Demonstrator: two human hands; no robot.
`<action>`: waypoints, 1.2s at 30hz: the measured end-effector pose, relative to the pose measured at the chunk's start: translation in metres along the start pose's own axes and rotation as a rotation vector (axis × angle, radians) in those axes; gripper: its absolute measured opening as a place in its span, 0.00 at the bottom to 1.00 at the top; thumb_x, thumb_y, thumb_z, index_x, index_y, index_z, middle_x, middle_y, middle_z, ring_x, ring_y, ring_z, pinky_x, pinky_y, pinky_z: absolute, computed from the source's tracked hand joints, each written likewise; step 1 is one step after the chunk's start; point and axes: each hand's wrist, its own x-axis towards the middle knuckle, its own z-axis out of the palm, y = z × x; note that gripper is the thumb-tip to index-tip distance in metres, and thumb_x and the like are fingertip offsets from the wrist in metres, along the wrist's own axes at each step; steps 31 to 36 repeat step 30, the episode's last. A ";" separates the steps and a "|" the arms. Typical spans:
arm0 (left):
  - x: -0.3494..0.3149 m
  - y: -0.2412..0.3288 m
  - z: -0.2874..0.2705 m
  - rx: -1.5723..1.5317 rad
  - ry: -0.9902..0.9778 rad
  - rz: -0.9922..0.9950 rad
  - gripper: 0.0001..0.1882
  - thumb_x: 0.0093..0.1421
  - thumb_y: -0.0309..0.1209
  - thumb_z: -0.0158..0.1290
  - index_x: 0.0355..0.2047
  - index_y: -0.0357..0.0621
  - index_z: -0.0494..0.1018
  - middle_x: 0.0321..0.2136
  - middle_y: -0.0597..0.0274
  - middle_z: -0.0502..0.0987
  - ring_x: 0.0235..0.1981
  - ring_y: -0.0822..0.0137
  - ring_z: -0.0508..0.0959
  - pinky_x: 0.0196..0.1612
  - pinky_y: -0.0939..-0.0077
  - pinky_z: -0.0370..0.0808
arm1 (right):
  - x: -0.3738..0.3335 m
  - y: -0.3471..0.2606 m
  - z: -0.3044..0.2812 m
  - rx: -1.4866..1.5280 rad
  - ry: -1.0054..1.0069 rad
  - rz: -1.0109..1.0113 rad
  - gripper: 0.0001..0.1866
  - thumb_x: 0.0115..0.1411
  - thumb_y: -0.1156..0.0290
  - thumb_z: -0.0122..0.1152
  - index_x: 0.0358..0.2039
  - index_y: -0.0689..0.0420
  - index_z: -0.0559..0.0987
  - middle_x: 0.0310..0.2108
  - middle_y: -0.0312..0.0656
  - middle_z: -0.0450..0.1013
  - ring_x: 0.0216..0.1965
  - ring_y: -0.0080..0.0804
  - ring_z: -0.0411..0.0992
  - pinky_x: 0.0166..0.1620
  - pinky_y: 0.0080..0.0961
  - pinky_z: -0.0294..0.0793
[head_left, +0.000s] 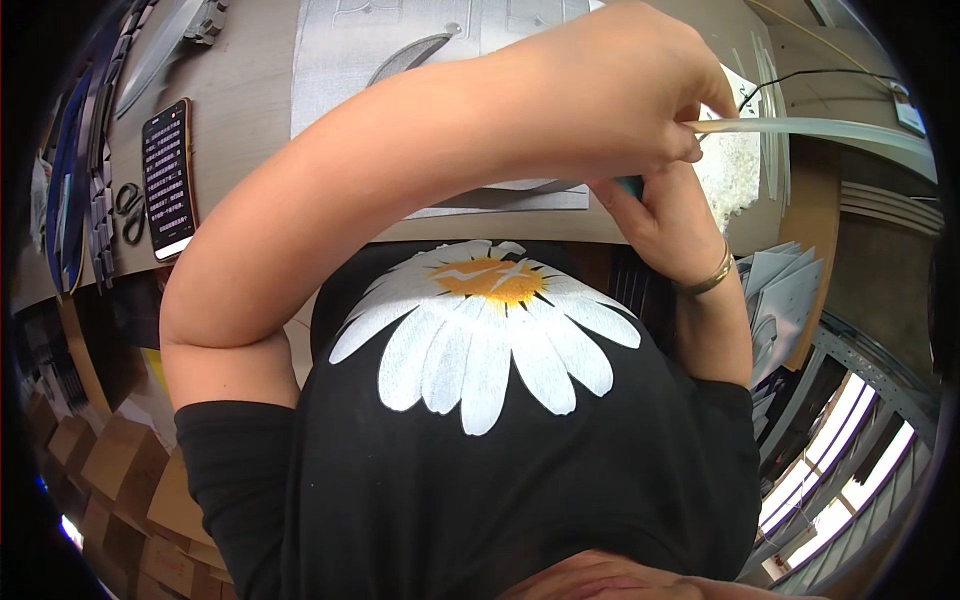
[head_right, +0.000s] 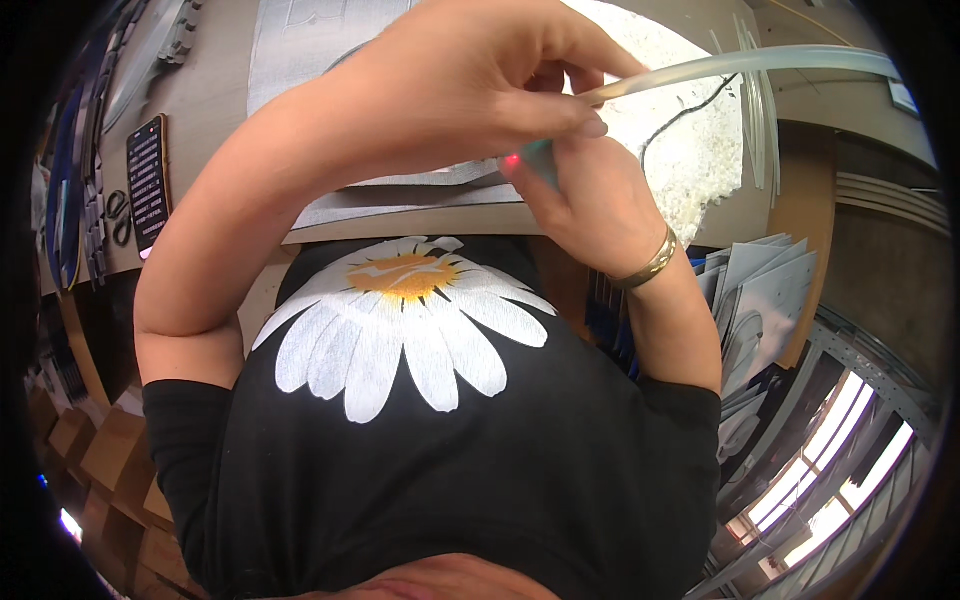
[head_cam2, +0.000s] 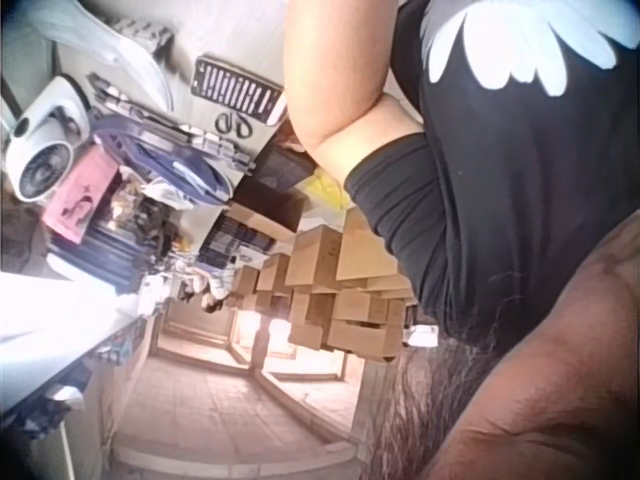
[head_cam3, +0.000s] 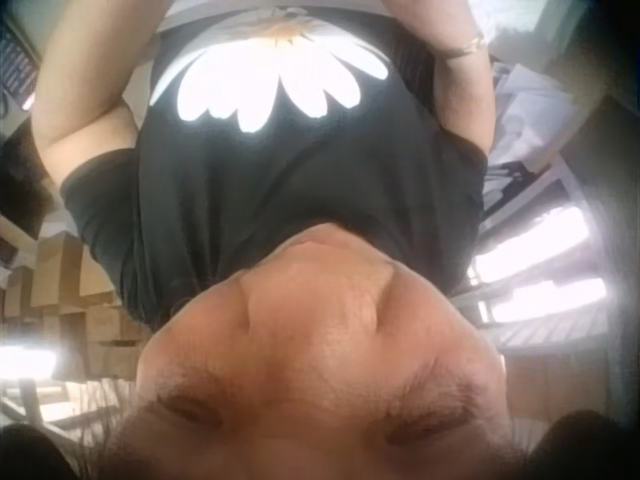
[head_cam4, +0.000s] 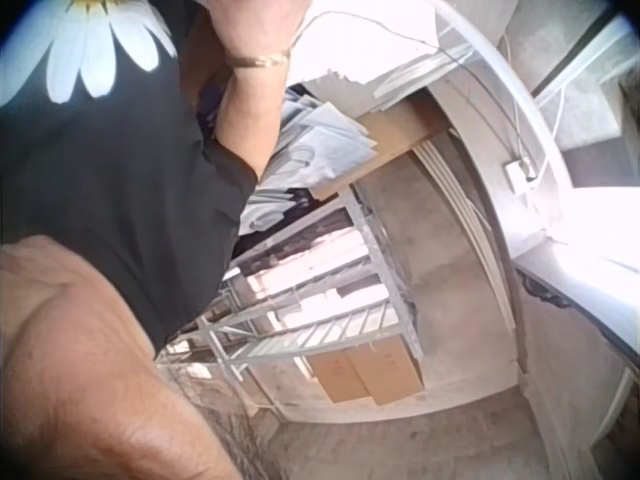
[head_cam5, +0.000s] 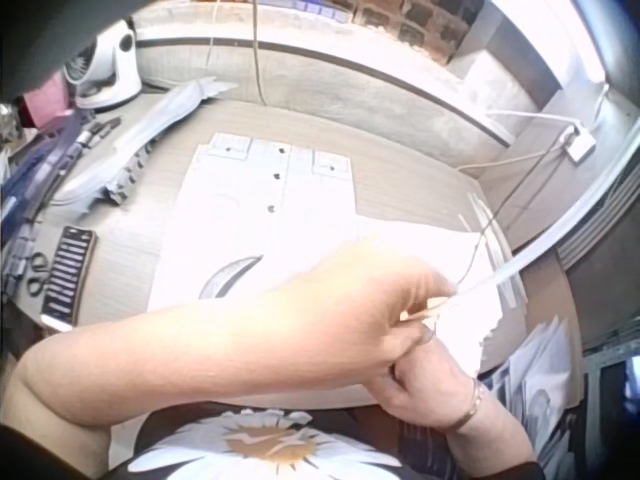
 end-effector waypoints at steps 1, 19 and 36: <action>-0.004 -0.004 0.001 0.000 0.058 -0.021 0.16 0.56 0.22 0.56 0.45 0.30 0.76 0.34 0.41 0.81 0.33 0.52 0.82 0.38 0.67 0.78 | 0.003 -0.002 -0.002 -0.004 -0.015 0.008 0.21 0.62 0.62 0.61 0.47 0.66 0.71 0.28 0.56 0.76 0.33 0.59 0.75 0.36 0.47 0.73; -0.137 -0.068 -0.034 0.599 0.443 -0.609 0.15 0.58 0.30 0.59 0.45 0.44 0.82 0.35 0.58 0.75 0.29 0.62 0.75 0.37 0.70 0.75 | 0.000 -0.010 -0.004 0.016 -0.078 0.114 0.29 0.61 0.62 0.63 0.53 0.72 0.67 0.25 0.57 0.75 0.29 0.58 0.76 0.32 0.43 0.74; -0.139 -0.074 -0.033 0.680 0.431 -0.543 0.17 0.58 0.27 0.59 0.49 0.49 0.81 0.34 0.63 0.73 0.27 0.70 0.72 0.33 0.77 0.72 | 0.026 -0.001 0.008 0.039 0.031 0.102 0.29 0.61 0.64 0.63 0.55 0.69 0.65 0.25 0.57 0.75 0.28 0.60 0.76 0.30 0.44 0.74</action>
